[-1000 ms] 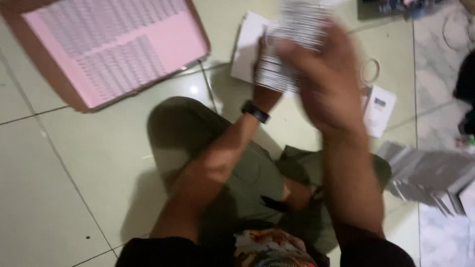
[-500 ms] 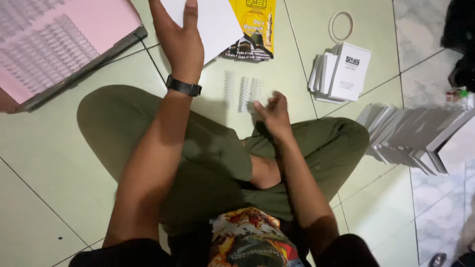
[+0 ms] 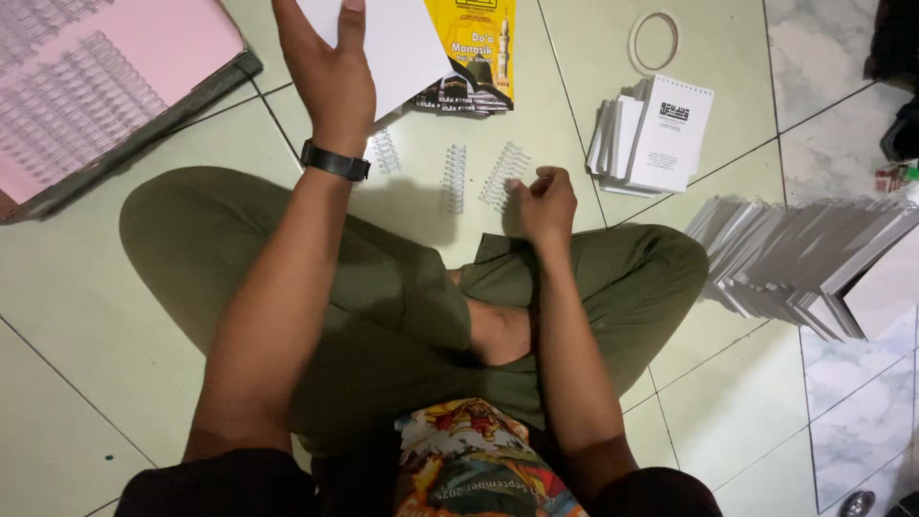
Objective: The person sits on a tiled floor and assembles spiral-bound notebooks by inserting spiral bindings into punched holes. They handle loose paper sheets, spiral bindings, and yellow covers, then place the completed notebooks into a pink-lined box.
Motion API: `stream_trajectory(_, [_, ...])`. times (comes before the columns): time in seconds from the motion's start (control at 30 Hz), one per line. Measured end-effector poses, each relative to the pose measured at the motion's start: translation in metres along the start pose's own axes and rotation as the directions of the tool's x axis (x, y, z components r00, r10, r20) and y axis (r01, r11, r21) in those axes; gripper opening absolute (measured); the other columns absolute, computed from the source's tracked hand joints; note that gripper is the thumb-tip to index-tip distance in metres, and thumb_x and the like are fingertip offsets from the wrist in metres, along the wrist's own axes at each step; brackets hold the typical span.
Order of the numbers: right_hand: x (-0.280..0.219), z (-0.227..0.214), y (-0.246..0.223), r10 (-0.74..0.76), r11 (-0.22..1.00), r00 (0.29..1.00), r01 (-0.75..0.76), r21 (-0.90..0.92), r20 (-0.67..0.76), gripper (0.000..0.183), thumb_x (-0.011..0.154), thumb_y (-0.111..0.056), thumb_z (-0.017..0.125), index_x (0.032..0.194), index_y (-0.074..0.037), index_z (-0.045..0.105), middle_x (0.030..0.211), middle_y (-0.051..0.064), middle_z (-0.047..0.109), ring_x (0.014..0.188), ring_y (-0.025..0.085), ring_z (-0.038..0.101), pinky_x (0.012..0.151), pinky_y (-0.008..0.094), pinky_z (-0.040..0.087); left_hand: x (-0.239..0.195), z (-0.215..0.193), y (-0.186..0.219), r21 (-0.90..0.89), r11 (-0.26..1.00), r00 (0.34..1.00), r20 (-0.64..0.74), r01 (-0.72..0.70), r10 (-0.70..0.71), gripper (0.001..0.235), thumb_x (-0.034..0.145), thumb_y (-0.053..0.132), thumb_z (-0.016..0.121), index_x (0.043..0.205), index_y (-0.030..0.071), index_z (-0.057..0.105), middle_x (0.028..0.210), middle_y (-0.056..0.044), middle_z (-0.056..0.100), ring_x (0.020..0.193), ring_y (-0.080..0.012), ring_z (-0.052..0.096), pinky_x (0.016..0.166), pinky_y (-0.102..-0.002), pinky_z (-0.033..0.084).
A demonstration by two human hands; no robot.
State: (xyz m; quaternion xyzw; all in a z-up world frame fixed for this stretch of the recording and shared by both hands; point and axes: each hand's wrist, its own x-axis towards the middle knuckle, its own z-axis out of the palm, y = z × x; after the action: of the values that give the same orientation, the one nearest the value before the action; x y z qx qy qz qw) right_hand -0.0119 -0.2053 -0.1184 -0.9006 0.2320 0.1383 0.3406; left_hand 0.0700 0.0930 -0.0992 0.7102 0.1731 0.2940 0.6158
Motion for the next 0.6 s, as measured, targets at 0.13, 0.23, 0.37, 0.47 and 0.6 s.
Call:
stream_trajectory(0.13, [0.003,0.004,0.000,0.018,1.000,1.000,-0.018,0.025,0.003,0.039,0.085,-0.028,0.082,0.113,-0.013,0.060,0.091,0.001,0.062,0.087,0.017,0.062,0.079,0.033,0.051,-0.005,0.004,-0.006,-0.003,1.000,0.998,0.053,0.027,-0.027,0.063,0.113,0.034,0.070,0.159,0.017,0.030,0.168,-0.009,0.038,0.161,-0.0297,0.034,0.136,-0.046,0.031])
stream_trajectory(0.23, [0.010,0.012,0.019,-0.094,0.996,0.993,0.094,-0.006,-0.070,0.035,0.086,-0.017,0.073,0.118,-0.009,0.062,0.093,0.003,0.066,0.086,0.020,0.065,0.085,0.036,0.052,-0.010,0.007,0.006,-0.060,0.990,0.984,0.127,0.131,-0.122,0.072,0.110,0.026,0.075,0.160,0.010,0.025,0.170,-0.015,0.031,0.162,-0.0323,0.026,0.137,-0.045,0.021])
stream_trajectory(0.37, [0.015,0.008,0.024,-0.138,0.985,0.989,0.130,-0.115,-0.060,0.040,0.087,-0.019,0.069,0.124,-0.003,0.064,0.099,0.009,0.073,0.092,0.024,0.070,0.087,0.037,0.055,-0.018,0.012,0.022,0.206,0.935,0.878,0.333,0.290,-0.345,0.082,0.106,0.042,0.065,0.160,0.004,0.016,0.170,-0.021,0.021,0.158,-0.0395,0.021,0.129,-0.050,0.022])
stream_trajectory(0.47, [0.000,-0.023,-0.004,-0.129,0.988,0.991,0.125,-0.091,-0.039,0.039,0.091,-0.014,0.066,0.128,-0.005,0.065,0.115,0.012,0.073,0.104,0.026,0.070,0.092,0.037,0.058,-0.020,0.012,0.050,0.145,0.953,0.814,0.494,0.268,-0.304,0.062,0.103,0.035,0.061,0.149,0.006,0.028,0.156,-0.018,0.041,0.143,-0.0373,0.043,0.113,-0.050,0.043])
stream_trajectory(0.6, [0.009,-0.061,-0.006,-0.341,0.889,0.940,0.330,0.317,-0.024,0.032,0.092,-0.003,0.066,0.123,-0.005,0.069,0.110,0.006,0.074,0.096,0.014,0.066,0.086,0.026,0.056,-0.031,0.011,0.066,0.086,0.968,0.672,0.706,0.234,-0.225,0.050,0.100,0.019,0.061,0.144,0.008,0.039,0.145,-0.015,0.060,0.132,-0.0355,0.060,0.105,-0.050,0.055])
